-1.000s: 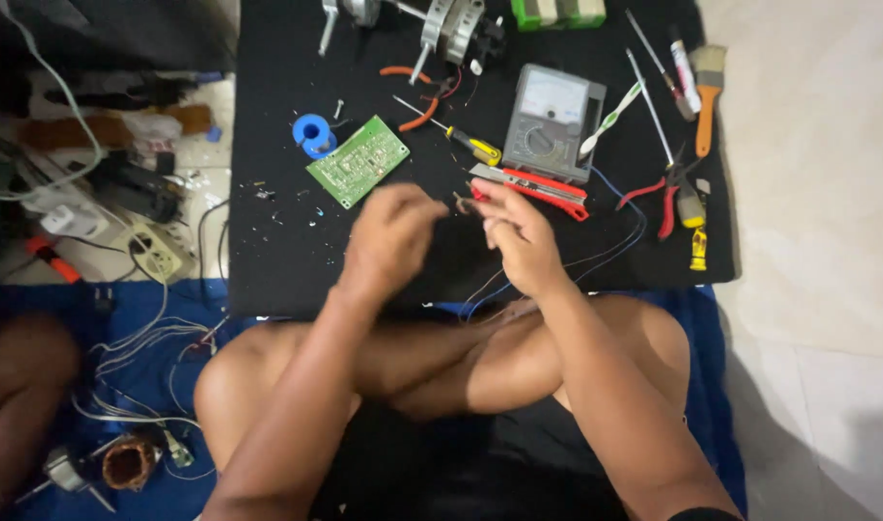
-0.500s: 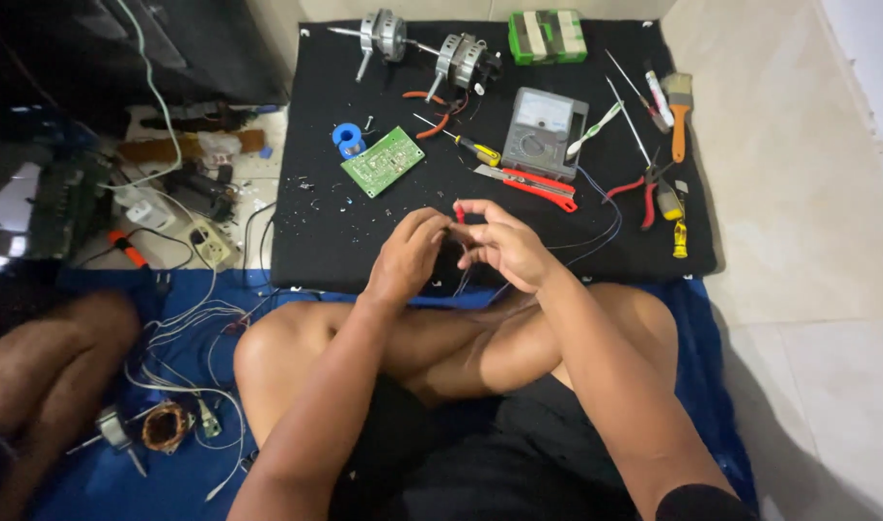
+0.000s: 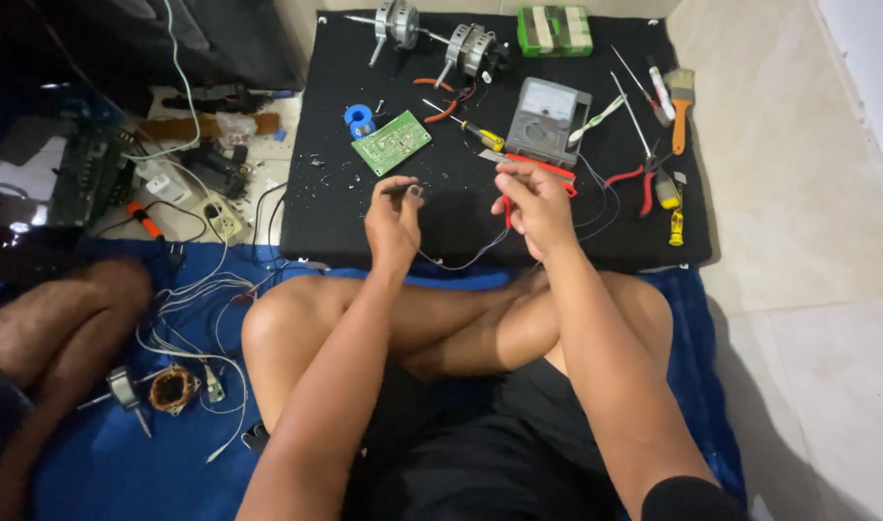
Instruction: A person is inspecting a circuit board, testing components with a multimeter, and soldering joints.
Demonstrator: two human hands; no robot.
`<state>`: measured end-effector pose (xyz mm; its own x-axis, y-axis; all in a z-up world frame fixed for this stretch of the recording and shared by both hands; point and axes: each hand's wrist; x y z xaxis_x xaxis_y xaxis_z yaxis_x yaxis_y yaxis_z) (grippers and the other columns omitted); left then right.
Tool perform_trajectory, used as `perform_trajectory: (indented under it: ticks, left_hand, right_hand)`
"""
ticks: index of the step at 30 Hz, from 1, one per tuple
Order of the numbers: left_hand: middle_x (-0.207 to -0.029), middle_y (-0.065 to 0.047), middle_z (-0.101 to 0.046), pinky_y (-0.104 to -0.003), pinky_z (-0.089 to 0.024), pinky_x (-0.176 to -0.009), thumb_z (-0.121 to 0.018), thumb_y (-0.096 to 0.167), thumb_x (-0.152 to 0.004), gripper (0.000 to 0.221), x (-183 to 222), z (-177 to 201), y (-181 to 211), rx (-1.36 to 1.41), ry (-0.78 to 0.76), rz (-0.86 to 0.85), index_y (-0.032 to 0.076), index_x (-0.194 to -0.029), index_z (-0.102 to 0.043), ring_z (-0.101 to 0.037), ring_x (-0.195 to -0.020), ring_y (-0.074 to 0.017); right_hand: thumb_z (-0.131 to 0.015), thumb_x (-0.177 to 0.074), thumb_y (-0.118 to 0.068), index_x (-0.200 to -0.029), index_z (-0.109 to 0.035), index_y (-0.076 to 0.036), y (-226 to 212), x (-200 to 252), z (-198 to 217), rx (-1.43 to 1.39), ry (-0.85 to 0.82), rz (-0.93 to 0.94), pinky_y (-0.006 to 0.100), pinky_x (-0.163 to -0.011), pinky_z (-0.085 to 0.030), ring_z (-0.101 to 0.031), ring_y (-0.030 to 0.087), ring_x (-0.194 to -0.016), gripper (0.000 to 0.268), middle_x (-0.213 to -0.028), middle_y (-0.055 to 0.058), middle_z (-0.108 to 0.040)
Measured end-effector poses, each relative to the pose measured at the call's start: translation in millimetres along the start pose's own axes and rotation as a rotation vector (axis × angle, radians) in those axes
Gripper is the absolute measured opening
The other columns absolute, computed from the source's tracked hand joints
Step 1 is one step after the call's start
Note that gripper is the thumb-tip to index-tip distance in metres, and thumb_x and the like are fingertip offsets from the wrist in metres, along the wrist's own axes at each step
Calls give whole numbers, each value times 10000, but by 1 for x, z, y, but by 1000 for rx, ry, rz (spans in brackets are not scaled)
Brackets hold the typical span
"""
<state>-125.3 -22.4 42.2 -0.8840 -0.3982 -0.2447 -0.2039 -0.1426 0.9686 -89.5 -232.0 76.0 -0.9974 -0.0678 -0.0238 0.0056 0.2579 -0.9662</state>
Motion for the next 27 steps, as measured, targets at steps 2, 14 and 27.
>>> perform_trajectory:
  ticks: [2, 14, 27]
  left_hand:
    - [-1056, -180, -751, -365, -648, -795, -626, 62, -1015, 96, 0, -7, -3, -33, 9, 7, 46, -1110, -624, -758, -945, -288]
    - [-1090, -168, -715, -401, -649, -820, -647, 36, -1007, 101, -26, -13, -15, -63, -80, -80, 23, -1093, -596, -741, -1023, -323]
    - [-1075, -212, -647, -429, -651, -815, -578, 91, -1039, 156, -93, -27, -49, 140, -152, -103, -41, -1102, -524, -743, -974, -335]
  right_hand:
    - [-680, -998, -100, -1185, -670, 20, -4, 1, -2, 5, -6, -31, 146, -293, -384, -738, 213, -609, 223, -910, 146, -647]
    - [-792, -888, -316, -1008, -799, -262, 38, -32, -11, 997, -10, 80, 336, -613, -547, -668, 205, -642, 132, -630, 9, -601]
    - [-749, -954, -287, -1025, -736, -178, 65, -93, -40, 1198, -199, 234, 371, -696, -592, -739, 249, -758, 131, -762, 47, -730]
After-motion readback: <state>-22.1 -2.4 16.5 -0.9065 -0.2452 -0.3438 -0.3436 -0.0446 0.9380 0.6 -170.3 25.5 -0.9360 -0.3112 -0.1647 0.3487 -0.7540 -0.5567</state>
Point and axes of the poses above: each hand's wrist, its own x-axis away from the middle knuckle, its own z-axis out of the back of the hand, y = z × x
